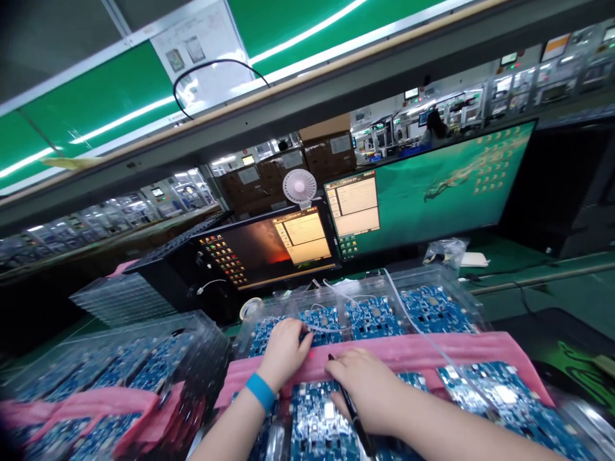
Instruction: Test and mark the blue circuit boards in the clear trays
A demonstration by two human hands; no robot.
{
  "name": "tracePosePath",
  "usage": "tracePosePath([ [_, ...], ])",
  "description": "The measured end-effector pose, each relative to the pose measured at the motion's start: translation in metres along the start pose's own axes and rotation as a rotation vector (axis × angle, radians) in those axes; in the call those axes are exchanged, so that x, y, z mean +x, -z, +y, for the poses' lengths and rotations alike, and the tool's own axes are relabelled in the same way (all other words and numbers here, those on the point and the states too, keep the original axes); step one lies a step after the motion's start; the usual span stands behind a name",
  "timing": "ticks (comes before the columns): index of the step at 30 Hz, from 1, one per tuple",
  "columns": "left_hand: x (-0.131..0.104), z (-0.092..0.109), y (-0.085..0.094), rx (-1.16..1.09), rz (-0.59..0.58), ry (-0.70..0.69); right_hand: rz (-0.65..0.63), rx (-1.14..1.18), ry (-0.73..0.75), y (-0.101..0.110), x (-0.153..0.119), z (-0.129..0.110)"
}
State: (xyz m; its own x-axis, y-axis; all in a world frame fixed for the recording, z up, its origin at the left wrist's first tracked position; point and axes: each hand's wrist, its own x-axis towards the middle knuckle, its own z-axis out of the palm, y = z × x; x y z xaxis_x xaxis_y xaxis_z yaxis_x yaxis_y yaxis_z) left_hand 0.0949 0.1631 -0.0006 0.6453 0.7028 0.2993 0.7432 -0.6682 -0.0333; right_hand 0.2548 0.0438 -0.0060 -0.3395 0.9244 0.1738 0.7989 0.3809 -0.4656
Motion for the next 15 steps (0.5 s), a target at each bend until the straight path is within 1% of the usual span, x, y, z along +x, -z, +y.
tracePosePath([
  [3,0.008,0.004,-0.002,0.069,0.001,0.030,0.028,0.011,0.027,0.001,-0.002,0.002],
  [9,0.021,0.011,-0.008,0.159,-0.016,0.033,0.040,0.021,0.026,0.000,-0.003,0.007],
  [15,0.019,0.010,-0.006,0.190,-0.018,-0.020,0.037,0.004,0.021,0.000,-0.002,0.009],
])
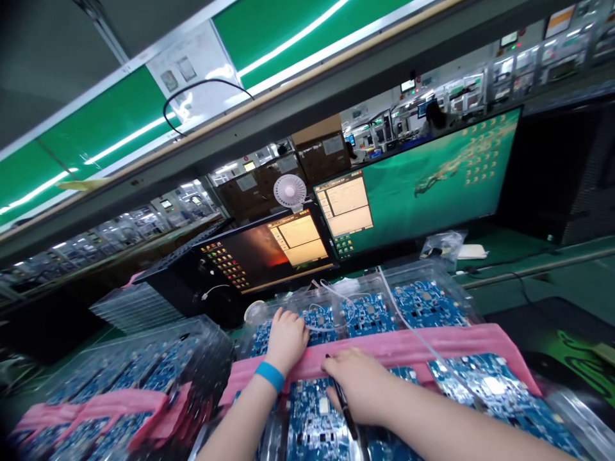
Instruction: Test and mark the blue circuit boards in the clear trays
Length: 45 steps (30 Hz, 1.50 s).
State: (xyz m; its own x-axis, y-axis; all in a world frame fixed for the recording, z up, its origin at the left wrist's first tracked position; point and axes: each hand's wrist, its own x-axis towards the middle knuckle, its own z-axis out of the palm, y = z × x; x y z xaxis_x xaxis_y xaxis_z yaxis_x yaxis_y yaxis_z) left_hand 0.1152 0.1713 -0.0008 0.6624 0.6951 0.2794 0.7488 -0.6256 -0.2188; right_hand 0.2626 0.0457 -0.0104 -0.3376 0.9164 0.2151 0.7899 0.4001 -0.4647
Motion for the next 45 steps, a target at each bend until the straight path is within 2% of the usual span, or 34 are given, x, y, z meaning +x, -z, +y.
tracePosePath([
  [8,-0.001,-0.008,-0.007,-0.026,-0.010,-0.020,-0.004,0.015,-0.012,0.002,0.000,-0.001],
  [17,-0.001,-0.007,-0.016,-0.055,-0.014,-0.016,-0.010,-0.010,0.010,0.001,0.004,0.000],
  [23,0.003,-0.007,-0.013,-0.084,-0.031,0.016,-0.019,-0.022,0.029,-0.001,0.004,0.003],
  [27,0.003,-0.004,0.000,-0.117,-0.061,0.052,-0.038,-0.007,0.032,-0.002,0.003,0.006],
  [30,-0.014,0.003,0.023,-0.147,-0.080,0.072,-0.039,0.000,0.045,-0.002,0.002,0.008],
  [33,-0.049,0.015,0.050,-0.198,-0.085,0.107,-0.053,0.022,0.048,-0.002,0.000,0.010],
  [35,-0.075,0.024,0.062,-0.259,-0.134,0.117,-0.067,0.041,0.050,-0.003,0.000,0.012],
  [39,-0.111,0.033,0.065,-0.363,-0.278,0.178,-0.075,0.052,0.056,-0.006,-0.001,0.016],
  [42,-0.115,0.032,0.060,-0.384,-0.293,0.222,-0.073,0.025,0.052,-0.008,-0.002,0.016],
  [45,-0.112,0.031,0.057,-0.381,-0.282,0.210,-0.065,0.003,0.045,-0.008,-0.003,0.015],
])
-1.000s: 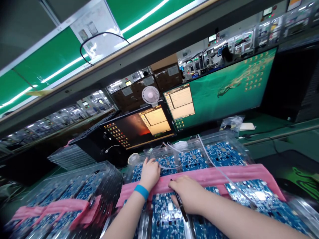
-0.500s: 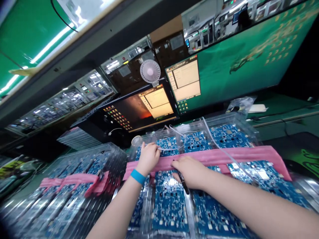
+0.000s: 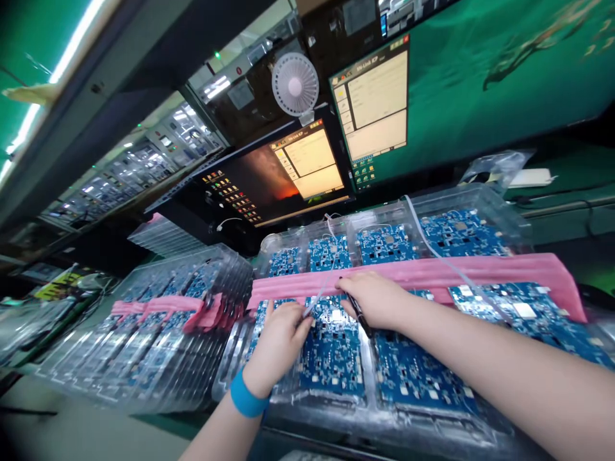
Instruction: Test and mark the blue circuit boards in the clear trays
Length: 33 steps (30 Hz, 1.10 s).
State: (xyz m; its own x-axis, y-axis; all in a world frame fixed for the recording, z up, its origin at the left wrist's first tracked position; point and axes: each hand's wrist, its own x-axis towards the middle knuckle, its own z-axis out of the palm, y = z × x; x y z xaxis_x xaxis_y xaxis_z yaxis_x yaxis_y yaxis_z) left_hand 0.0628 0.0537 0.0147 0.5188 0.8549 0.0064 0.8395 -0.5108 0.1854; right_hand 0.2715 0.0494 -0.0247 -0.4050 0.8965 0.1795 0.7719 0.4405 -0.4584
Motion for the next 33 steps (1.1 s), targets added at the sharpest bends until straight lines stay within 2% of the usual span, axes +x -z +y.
tracePosePath([
  [7,0.001,-0.002,-0.003,0.015,-0.048,-0.001,0.003,0.019,0.031,0.002,-0.001,0.000],
  [24,0.005,-0.002,-0.006,0.065,-0.071,-0.035,-0.017,0.014,0.029,0.002,0.000,0.002],
  [33,0.013,0.004,-0.007,0.165,-0.147,-0.089,-0.038,-0.021,0.026,0.005,0.000,-0.001],
])
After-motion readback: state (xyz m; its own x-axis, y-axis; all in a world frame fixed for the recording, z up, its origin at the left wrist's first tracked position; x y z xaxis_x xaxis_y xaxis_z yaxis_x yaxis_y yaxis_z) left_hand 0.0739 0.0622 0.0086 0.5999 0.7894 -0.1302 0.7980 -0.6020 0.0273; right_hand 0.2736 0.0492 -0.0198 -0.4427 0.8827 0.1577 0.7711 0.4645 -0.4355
